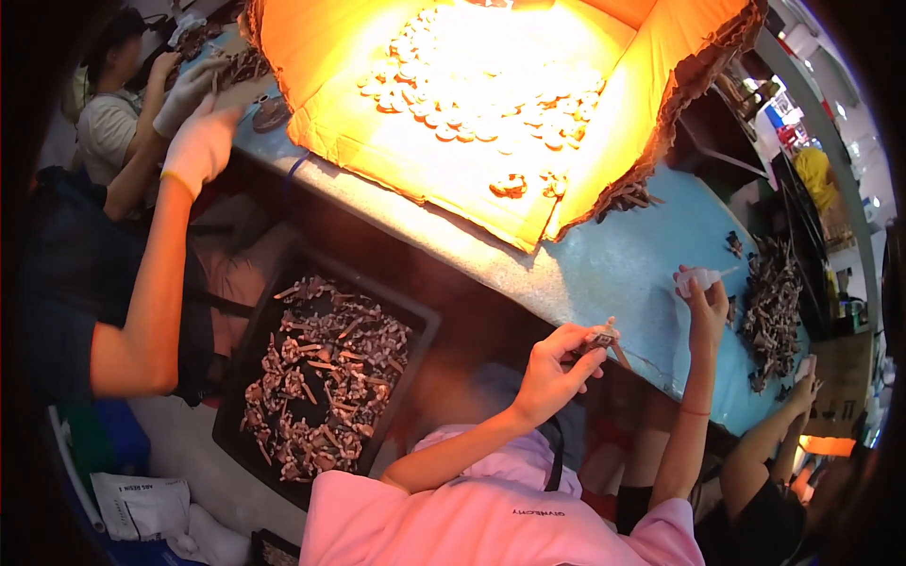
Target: The person applies adhesive to miniature toy figurine components using a squeeze bottle and attaches the pieces together by hand to assemble the figurines.
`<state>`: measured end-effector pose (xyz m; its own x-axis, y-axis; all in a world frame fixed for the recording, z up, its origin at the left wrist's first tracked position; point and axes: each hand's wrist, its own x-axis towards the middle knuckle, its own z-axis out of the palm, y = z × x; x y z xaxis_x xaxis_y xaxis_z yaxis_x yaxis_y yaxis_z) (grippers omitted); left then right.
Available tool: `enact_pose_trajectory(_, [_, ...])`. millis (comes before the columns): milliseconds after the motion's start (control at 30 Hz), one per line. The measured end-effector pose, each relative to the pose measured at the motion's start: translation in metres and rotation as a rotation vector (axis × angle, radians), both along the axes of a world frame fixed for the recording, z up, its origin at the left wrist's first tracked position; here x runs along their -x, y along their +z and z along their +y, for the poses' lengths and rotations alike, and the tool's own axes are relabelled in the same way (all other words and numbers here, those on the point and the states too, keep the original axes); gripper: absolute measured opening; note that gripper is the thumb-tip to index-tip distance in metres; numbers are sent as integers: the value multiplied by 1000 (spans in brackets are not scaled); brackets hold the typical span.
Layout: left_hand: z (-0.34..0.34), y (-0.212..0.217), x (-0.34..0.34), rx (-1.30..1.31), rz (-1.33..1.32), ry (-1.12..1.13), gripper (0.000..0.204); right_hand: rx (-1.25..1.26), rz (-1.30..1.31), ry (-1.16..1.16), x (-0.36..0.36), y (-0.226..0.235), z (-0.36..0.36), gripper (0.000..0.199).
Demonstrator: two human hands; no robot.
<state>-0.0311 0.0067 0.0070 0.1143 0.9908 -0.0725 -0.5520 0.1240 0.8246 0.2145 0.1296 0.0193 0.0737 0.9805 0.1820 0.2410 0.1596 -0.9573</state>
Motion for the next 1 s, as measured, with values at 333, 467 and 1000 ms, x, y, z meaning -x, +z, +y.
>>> enact_pose_trajectory(333, [5,5,-6,-53,18,53,23,-158,203,-142,31,21,-80,26])
enact_pose_trajectory(467, [7,12,-11,-34,-35,123,22,-122,377,-156,50,29,-112,36])
enact_pose_trajectory(1000, [1,7,-42,-619,638,496,29,-353,-13,-166,36,54,-180,36])
